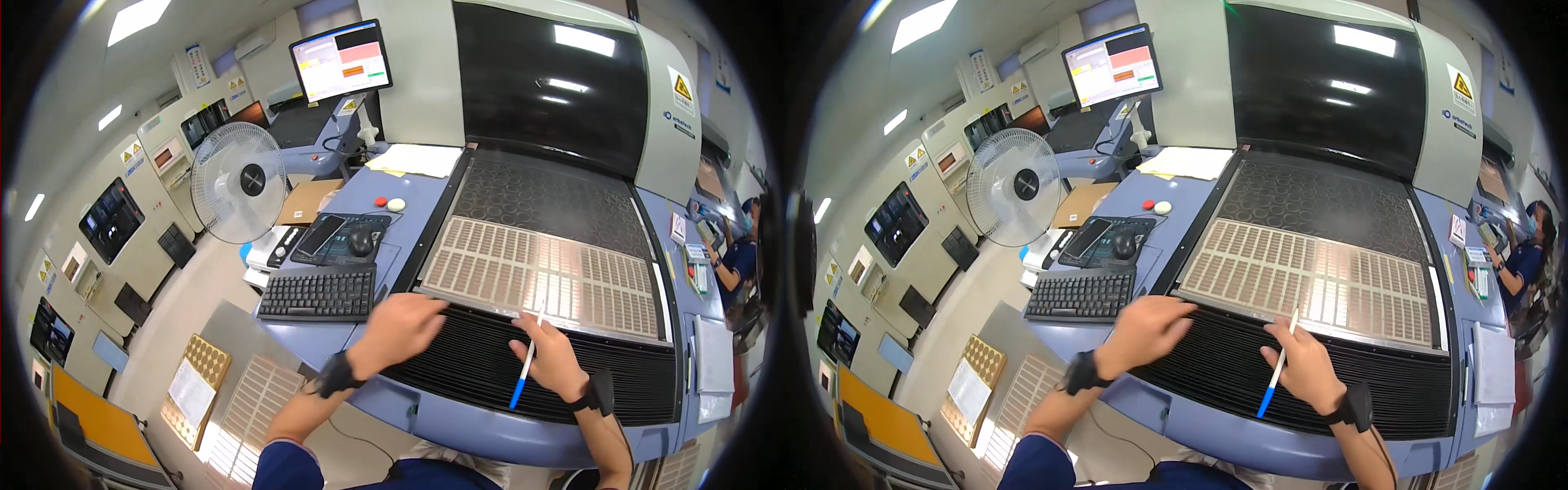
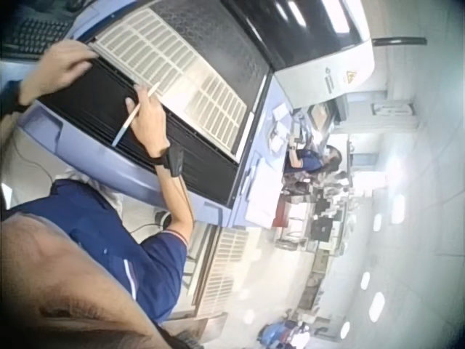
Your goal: The recorder inspects several circuit panels, marking them with a pen and placing them onto a machine surface.
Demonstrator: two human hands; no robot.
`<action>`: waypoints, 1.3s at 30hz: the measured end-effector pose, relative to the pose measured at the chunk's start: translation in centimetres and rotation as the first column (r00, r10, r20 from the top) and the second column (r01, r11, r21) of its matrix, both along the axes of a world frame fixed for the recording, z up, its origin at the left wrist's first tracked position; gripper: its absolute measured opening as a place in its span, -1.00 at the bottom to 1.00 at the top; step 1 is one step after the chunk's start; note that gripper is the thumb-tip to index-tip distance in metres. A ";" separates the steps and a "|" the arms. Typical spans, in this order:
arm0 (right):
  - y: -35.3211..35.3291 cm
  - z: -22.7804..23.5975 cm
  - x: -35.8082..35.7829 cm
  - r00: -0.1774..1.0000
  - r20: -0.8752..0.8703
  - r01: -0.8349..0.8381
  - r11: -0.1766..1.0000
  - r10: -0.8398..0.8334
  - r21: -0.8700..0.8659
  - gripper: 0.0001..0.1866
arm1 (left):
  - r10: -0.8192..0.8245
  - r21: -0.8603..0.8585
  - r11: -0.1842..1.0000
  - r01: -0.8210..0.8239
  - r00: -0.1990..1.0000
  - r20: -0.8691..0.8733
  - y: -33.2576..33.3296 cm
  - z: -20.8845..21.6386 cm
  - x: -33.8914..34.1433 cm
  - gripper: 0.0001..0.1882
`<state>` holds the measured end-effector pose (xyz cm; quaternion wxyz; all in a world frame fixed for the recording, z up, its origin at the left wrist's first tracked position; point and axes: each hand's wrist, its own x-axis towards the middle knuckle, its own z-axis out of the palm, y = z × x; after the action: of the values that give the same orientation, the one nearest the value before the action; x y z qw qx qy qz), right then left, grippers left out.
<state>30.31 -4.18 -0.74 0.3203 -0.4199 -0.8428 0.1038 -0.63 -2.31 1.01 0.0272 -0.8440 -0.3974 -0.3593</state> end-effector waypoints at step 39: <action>-1.9 -3.7 -0.5 0.935 -0.312 -0.153 0.985 0.169 0.075 -0.82 | -0.377 -0.076 0.904 0.420 0.869 0.321 -0.9 -6.6 9.4 -0.81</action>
<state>29.85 -6.10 -4.40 0.4524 -0.3190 -0.8142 0.1750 8.82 -3.24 -5.62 -0.1685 -0.8435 -0.2386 -0.4508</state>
